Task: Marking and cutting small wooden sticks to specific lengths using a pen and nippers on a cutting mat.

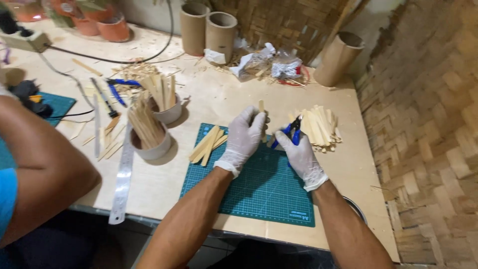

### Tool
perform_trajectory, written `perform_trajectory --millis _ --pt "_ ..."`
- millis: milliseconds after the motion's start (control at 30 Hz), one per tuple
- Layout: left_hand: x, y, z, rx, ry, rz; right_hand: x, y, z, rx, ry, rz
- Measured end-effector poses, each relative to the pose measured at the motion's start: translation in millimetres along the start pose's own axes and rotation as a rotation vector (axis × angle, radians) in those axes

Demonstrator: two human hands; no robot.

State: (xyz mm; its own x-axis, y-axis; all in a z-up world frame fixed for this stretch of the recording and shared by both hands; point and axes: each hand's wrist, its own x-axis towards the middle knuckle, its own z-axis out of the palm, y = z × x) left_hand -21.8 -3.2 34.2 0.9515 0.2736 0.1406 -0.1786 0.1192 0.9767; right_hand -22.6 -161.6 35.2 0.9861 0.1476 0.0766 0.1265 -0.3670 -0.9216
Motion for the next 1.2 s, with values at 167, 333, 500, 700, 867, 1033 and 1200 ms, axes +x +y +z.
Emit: perform_trajectory --millis 167,333,500,700,867,1033,1200 --pt "-4.8 7.5 4.9 -0.152 -0.044 -0.032 2.3 5.0 -4.2 0.039 -0.01 0.085" --pt "-4.1 6.2 13.6 -0.189 -0.013 -0.061 -0.3 -7.1 -9.1 0.278 -0.019 0.199" --pt "-5.4 17.9 8.3 -0.127 0.014 -0.048 -0.9 -12.6 -18.9 0.533 -0.13 0.321" --pt "-0.7 -2.2 5.3 -0.208 0.024 -0.047 -7.3 -25.2 -26.2 0.674 -0.353 0.436" --pt "5.1 -22.4 6.7 -0.191 0.068 -0.083 -6.7 -21.3 -26.6 0.875 -0.413 0.416" --pt "-3.8 7.7 9.5 -0.23 0.049 -0.113 -3.8 -18.3 -32.1 0.952 -0.442 0.436" --pt "-6.6 9.3 11.5 -0.217 0.022 -0.117 6.2 0.0 -28.9 0.898 -0.424 0.488"
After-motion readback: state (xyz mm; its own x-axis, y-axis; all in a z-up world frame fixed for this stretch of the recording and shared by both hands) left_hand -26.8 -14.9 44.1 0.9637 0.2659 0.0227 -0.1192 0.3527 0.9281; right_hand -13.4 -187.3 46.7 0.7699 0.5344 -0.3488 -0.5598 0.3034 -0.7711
